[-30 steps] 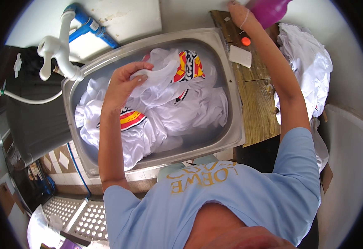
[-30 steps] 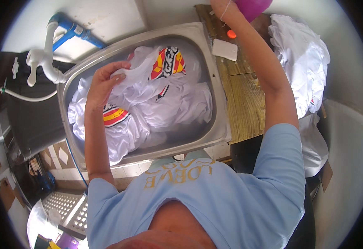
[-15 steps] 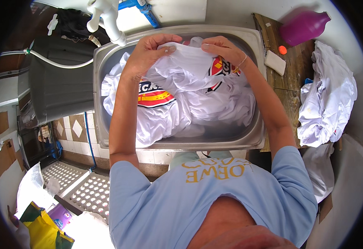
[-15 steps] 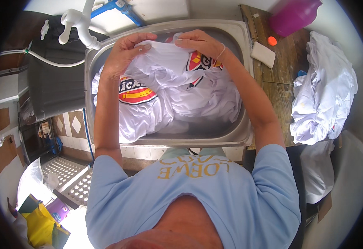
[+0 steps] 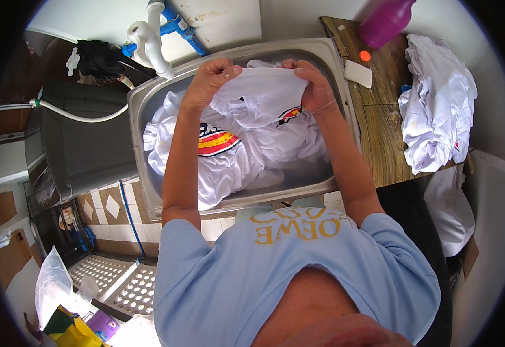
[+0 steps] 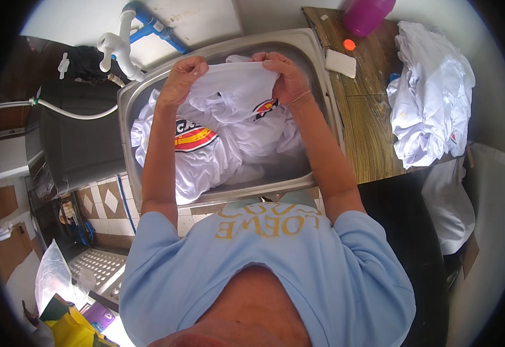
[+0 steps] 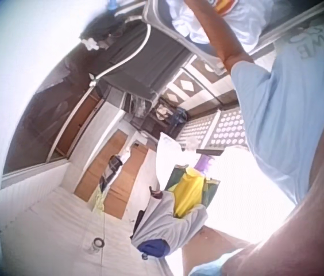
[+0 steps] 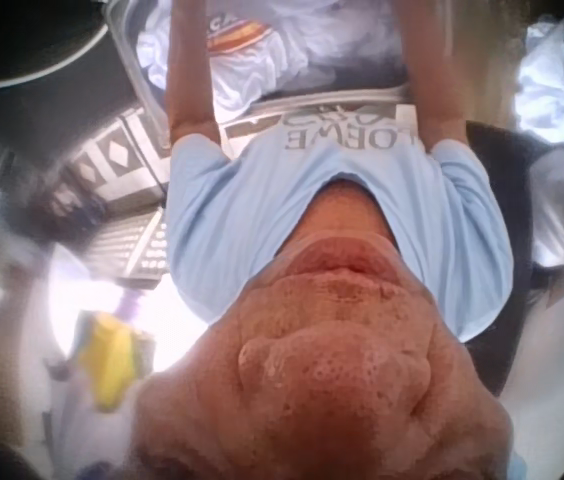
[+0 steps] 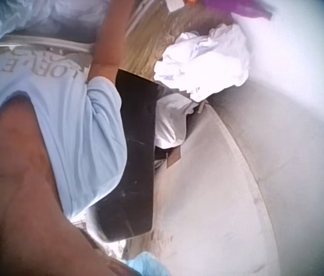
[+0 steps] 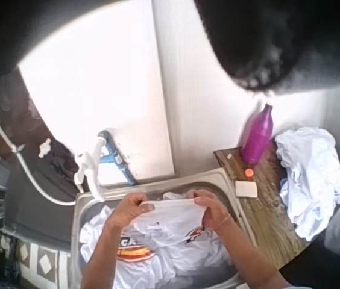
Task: The person washes white shirts in a sink by hand, applying a bar of soap to the fabric and pouring liquid from a purple bottle into the sink.
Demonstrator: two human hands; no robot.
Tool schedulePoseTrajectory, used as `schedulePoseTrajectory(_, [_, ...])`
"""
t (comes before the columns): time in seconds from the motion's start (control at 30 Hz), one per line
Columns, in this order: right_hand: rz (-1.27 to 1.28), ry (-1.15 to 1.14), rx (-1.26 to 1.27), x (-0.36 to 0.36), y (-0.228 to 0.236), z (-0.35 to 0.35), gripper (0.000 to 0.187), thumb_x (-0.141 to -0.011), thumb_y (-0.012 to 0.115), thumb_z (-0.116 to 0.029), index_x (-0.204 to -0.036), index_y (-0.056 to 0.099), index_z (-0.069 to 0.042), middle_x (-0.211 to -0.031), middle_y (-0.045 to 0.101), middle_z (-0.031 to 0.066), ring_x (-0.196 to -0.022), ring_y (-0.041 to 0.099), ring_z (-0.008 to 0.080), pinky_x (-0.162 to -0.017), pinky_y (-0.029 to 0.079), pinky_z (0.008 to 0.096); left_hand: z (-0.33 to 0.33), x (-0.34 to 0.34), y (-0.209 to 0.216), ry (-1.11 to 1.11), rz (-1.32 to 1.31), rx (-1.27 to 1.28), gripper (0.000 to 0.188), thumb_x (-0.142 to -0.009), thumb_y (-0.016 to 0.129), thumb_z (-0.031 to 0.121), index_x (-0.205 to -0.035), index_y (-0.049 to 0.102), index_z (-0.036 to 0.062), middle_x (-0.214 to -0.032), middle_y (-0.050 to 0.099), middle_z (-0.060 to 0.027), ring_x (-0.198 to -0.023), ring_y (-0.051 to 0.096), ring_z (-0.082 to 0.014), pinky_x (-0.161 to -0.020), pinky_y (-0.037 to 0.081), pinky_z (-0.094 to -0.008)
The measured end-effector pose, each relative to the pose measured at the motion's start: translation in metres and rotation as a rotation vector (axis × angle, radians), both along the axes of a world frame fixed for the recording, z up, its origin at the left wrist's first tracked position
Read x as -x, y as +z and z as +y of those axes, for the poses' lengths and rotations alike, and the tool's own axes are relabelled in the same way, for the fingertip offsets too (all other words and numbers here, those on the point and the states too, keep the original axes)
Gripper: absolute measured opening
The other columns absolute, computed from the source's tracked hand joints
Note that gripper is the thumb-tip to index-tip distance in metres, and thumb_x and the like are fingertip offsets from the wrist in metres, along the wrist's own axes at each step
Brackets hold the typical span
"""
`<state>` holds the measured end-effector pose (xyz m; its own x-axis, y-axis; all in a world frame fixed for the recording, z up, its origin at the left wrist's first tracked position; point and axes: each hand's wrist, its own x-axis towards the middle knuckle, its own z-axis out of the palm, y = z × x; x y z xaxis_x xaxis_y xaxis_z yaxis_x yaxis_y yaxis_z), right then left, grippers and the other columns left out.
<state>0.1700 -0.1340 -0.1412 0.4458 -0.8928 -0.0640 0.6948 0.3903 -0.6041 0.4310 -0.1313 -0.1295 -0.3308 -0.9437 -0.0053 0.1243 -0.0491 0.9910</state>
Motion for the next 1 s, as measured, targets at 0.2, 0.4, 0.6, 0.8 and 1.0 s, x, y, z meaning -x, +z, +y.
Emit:
schedulePoseTrajectory(0.2, [-0.104,-0.208,-0.337,-0.019,-0.064,0.007,0.012,-0.087,0.063,-0.015,-0.081,0.055,-0.009,-0.074,0.057,0.0032,-0.073,0.058,0.0132,-0.066,0.047,0.0277,0.039,0.153,-0.003,0.176,0.0,0.4,0.029,-0.078,0.074,0.022,-0.059,0.059,0.0054,-0.062,0.059,-0.0053,-0.055,0.055,-0.0142,-0.054,0.045,-0.0295])
schedulePoseTrajectory(0.4, [-0.493,-0.117,-0.224,-0.026,-0.086,-0.001,0.024,-0.093,0.059,-0.036,-0.085,0.054,-0.014,-0.076,0.054,0.0005,-0.07,0.052,0.0142,-0.064,0.045,0.0283,0.011,0.179,-0.045,0.237,-0.939,1.334,0.04,-0.083,0.067,0.027,-0.053,0.055,0.0034,-0.056,0.058,-0.0087,-0.046,0.057,-0.0226,-0.044,0.044,-0.0345])
schedulePoseTrajectory(0.6, [-0.147,-0.307,0.003,-0.033,-0.09,0.012,0.04,-0.09,0.059,-0.035,-0.12,0.056,-0.009,-0.102,0.062,0.0035,-0.094,0.058,0.0191,-0.074,0.048,0.0352,-0.019,0.164,-0.062,0.22,-0.545,0.751,0.038,-0.091,0.056,0.022,-0.058,0.059,0.0028,-0.052,0.056,-0.0107,-0.04,0.054,-0.0216,-0.04,0.044,-0.0308])
schedulePoseTrajectory(0.8, [0.032,-0.48,-0.581,-0.046,-0.044,0.015,0.049,-0.088,0.062,-0.043,-0.121,0.055,-0.009,-0.102,0.061,0.0032,-0.101,0.056,0.0229,-0.095,0.039,0.0448,-0.03,0.155,-0.055,0.294,-0.696,0.736,0.016,-0.081,0.059,0.01,-0.066,0.062,0.0046,-0.055,0.053,-0.0069,-0.047,0.05,-0.0232,-0.065,0.05,-0.0397])
schedulePoseTrajectory(1.0, [1.697,-0.541,0.614,-0.015,-0.095,0.018,0.044,-0.091,0.059,-0.04,-0.119,0.054,-0.006,-0.102,0.061,0.0034,-0.096,0.057,0.0185,-0.088,0.045,0.032,0.015,0.182,-0.05,0.209,-0.762,1.293,0.022,-0.079,0.062,0.018,-0.063,0.057,0.0043,-0.055,0.053,-0.0113,-0.05,0.056,-0.0286,-0.051,0.048,-0.0382])
